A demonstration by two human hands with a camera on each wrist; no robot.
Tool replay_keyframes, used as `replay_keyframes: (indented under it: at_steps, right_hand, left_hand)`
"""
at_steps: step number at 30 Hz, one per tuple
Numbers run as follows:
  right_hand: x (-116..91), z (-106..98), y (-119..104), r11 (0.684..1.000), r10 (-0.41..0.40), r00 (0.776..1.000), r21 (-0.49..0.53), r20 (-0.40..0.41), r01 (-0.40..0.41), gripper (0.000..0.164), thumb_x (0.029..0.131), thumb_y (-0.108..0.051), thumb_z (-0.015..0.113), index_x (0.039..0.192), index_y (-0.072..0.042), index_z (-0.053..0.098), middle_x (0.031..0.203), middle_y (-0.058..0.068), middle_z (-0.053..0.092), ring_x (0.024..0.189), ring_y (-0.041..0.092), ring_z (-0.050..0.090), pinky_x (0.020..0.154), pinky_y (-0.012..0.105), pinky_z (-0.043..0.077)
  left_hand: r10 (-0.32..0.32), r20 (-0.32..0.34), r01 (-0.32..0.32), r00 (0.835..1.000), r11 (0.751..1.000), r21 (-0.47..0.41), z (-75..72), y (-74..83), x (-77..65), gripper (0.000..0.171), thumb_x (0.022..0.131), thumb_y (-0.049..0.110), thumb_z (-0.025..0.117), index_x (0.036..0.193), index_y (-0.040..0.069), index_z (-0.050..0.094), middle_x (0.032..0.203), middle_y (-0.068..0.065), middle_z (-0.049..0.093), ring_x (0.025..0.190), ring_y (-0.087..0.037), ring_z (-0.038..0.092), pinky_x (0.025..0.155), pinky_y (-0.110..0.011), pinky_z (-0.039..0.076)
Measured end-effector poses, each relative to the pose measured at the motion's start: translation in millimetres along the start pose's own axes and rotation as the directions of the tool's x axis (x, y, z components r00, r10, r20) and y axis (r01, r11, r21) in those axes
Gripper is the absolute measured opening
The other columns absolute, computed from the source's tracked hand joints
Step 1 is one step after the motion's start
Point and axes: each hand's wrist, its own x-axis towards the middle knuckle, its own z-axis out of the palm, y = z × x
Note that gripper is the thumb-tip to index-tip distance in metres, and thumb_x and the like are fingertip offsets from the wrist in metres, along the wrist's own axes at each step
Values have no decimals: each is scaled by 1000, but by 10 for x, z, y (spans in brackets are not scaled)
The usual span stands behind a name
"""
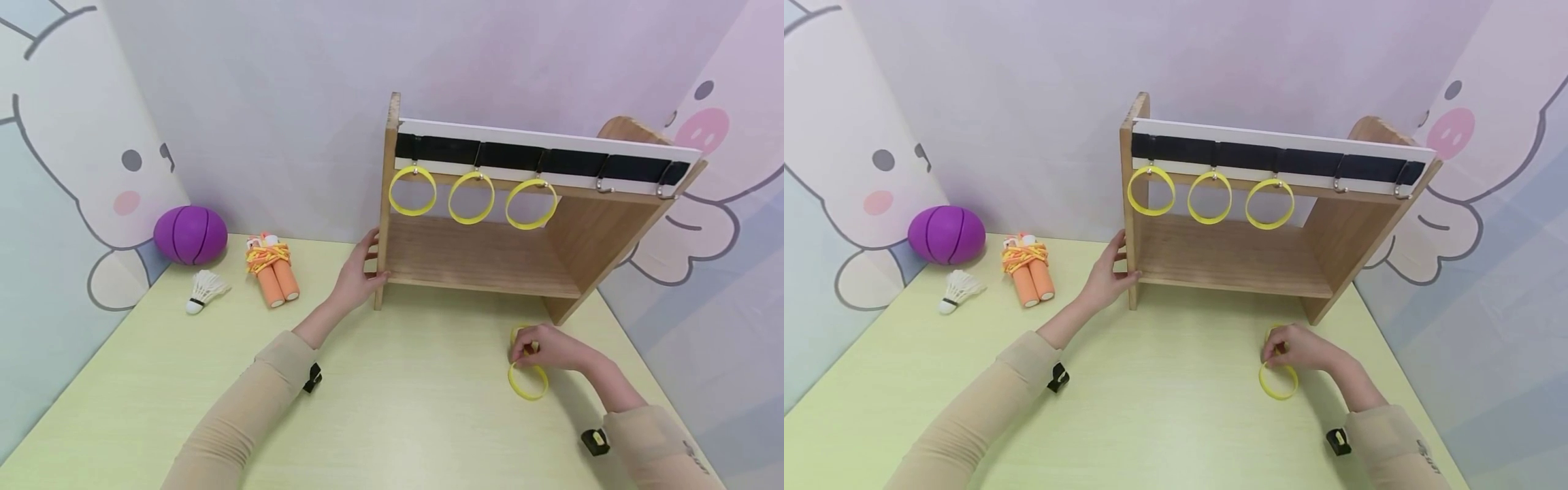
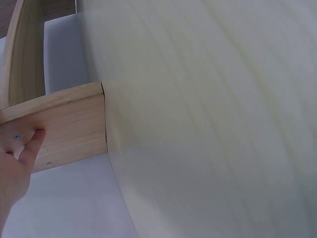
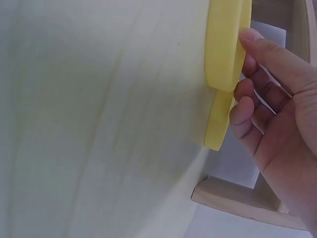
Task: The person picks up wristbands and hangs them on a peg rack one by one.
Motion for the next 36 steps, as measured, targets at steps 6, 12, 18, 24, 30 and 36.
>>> replay_keyframes:
  at_steps: [6,12,18,24,30,36]
  right_hand:
    - [-12,-41,-25,1000,13,1000,8,-9,-13,13,79,-9,74,82,-21,69,78,-9,62,69,1,51,56,21,49]
    - [-18,-134,-122,999,45,999,2,-23,-45,12,80,-12,74,86,-20,67,77,-7,62,69,3,52,55,20,47]
    - [-13,-227,-221,997,81,996,-15,-21,-82,13,82,-11,72,88,-22,67,80,-12,61,70,2,51,54,20,47]
    - [-1,-302,-310,996,92,994,-10,-55,-92,10,81,-13,73,87,-18,67,78,-14,60,68,2,51,53,19,47]
    - [9,-380,-416,995,84,992,-38,-93,-88,12,81,-16,74,88,-20,66,79,-12,61,68,2,52,55,20,47]
    - [13,-475,-451,992,91,986,-75,-138,-102,11,82,-20,73,90,-23,67,80,-14,61,66,3,52,55,20,48]
  left_hand:
    - [-3,2,3,1000,1000,-3,4,-1,3,88,83,8,69,150,31,17,144,-9,36,119,-30,51,79,-35,57]
    - [-1,2,1,1000,1000,-9,6,-5,1,89,82,7,68,151,30,17,145,-10,35,120,-31,50,79,-37,58]
    - [-14,0,14,1000,1000,-10,7,-3,4,89,82,6,69,150,32,18,145,-8,35,119,-29,51,79,-35,57]
    - [-20,0,20,1000,1000,-9,5,5,-1,89,82,6,69,150,32,18,144,-8,36,119,-29,51,79,-35,57]
    - [-11,3,11,1000,1000,-11,11,1,-2,88,82,7,69,150,31,17,144,-9,36,119,-30,51,80,-36,57]
    - [-9,3,9,1000,1000,-13,1,14,0,88,82,7,69,150,30,18,145,-10,35,120,-31,50,80,-37,57]
